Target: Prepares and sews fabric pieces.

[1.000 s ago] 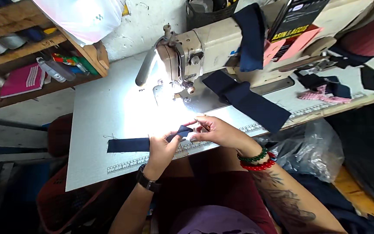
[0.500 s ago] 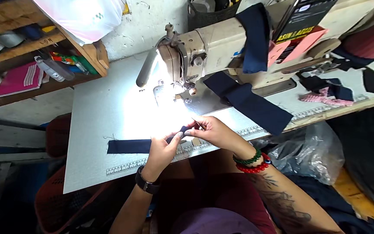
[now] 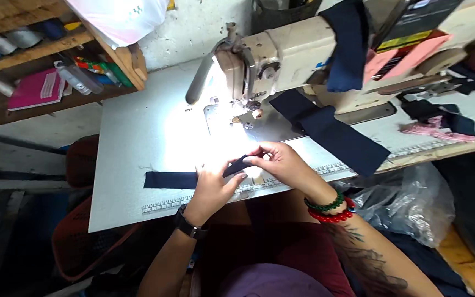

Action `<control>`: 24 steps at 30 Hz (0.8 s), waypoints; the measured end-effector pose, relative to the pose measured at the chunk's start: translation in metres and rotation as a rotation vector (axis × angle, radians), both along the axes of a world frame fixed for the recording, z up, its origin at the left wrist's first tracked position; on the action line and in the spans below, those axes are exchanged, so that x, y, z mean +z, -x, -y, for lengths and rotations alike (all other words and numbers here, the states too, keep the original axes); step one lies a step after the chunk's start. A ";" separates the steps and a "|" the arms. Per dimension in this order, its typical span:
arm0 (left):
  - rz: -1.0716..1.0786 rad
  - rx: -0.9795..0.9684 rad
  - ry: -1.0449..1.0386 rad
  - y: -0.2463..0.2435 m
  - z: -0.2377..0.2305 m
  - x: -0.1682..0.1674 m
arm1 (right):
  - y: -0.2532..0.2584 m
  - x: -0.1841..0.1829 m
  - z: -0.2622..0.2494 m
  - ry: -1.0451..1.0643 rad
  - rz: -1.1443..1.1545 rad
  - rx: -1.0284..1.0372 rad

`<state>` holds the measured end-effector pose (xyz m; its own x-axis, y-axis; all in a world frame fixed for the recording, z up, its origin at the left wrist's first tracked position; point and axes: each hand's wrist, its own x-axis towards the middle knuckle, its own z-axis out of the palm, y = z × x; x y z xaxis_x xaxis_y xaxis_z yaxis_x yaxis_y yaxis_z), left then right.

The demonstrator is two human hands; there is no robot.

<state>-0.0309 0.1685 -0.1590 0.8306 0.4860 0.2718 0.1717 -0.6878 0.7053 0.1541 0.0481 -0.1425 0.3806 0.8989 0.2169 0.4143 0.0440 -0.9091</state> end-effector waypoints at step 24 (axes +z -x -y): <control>0.007 0.598 0.429 0.168 -0.060 0.034 | 0.002 -0.013 0.017 0.150 0.021 -0.256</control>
<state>-0.1991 0.2284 -0.1247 0.3892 0.9203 -0.0402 0.4258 -0.1411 0.8937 0.1521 0.0309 -0.1556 0.5960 0.7969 0.0991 0.4133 -0.1986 -0.8887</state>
